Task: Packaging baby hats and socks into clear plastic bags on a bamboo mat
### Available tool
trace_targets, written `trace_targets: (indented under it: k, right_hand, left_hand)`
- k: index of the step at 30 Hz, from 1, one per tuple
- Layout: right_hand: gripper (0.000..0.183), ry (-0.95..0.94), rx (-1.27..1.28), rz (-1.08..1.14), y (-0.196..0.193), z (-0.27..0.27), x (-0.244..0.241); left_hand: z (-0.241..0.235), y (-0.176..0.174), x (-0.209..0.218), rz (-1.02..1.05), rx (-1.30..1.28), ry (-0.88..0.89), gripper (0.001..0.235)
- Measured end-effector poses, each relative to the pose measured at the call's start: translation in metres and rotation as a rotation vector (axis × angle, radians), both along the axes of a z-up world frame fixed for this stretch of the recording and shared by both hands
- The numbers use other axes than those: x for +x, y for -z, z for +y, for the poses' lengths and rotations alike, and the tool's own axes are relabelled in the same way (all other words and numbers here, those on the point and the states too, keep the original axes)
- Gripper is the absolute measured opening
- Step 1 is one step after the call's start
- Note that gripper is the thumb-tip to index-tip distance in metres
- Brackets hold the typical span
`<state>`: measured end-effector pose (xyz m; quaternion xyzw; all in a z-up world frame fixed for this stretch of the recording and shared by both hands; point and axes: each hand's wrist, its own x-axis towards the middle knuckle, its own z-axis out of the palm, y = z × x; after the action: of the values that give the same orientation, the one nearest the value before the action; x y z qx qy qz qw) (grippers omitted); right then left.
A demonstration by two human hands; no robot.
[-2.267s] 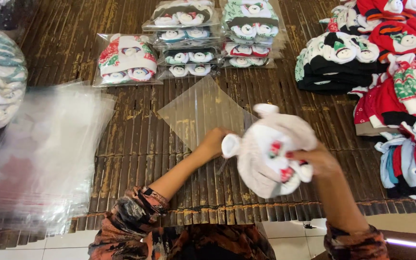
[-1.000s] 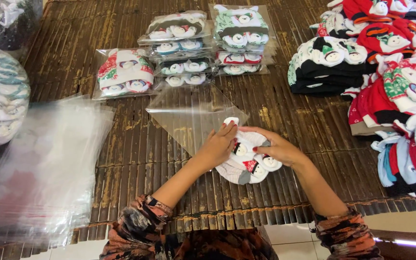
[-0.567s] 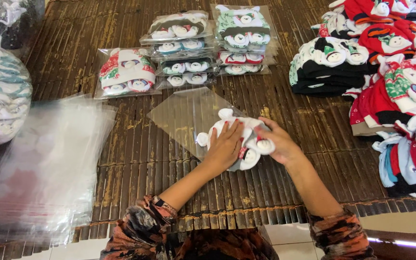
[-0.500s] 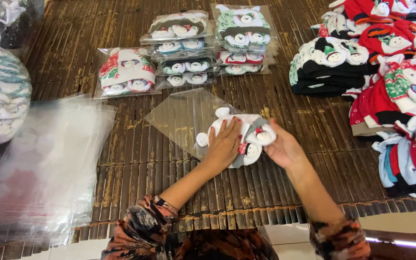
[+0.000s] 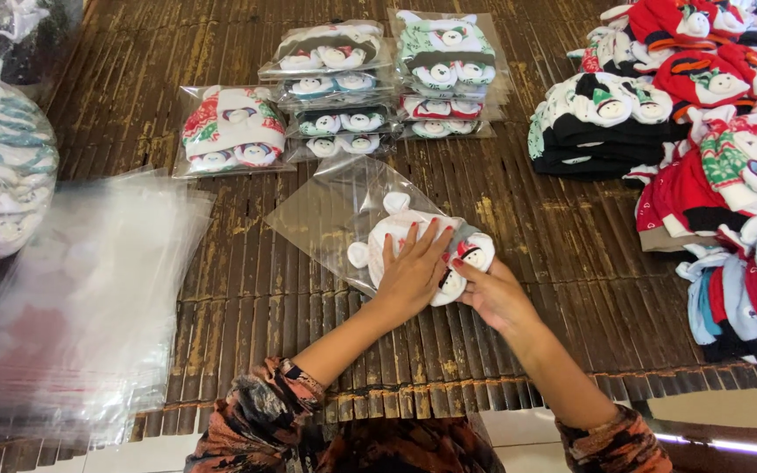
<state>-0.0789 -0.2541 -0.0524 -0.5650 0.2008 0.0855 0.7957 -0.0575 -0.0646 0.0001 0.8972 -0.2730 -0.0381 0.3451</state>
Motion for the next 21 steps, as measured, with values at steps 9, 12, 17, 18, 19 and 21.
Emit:
trace_targets:
  k: [9, 12, 17, 18, 19, 21]
  right_hand:
    - [0.046, -0.065, 0.051, -0.081, -0.025, 0.027, -0.021]
    - [0.049, -0.044, 0.063, -0.095, -0.022, 0.026, -0.024]
    - [0.047, -0.029, 0.135, -0.044, 0.004, 0.017, -0.024]
    - [0.046, -0.038, 0.131, -0.046, 0.011, 0.019, -0.026]
    - [0.045, -0.047, 0.126, -0.046, 0.018, 0.019, -0.028]
    - [0.042, -0.064, 0.118, -0.048, 0.033, 0.02, -0.033]
  left_hand:
    - [0.017, -0.043, -0.005, 0.001, 0.059, -0.023, 0.053]
    - [0.021, -0.038, -0.007, 0.051, -0.015, 0.019, 0.055]
    - [0.009, -0.045, -0.024, 0.108, -0.027, 0.127, 0.053]
    - [0.008, -0.043, -0.029, 0.085, -0.013, 0.166, 0.051]
    - [0.006, -0.046, -0.034, 0.087, -0.014, 0.165, 0.051]
    - [0.002, -0.051, -0.045, 0.045, -0.003, 0.198, 0.051]
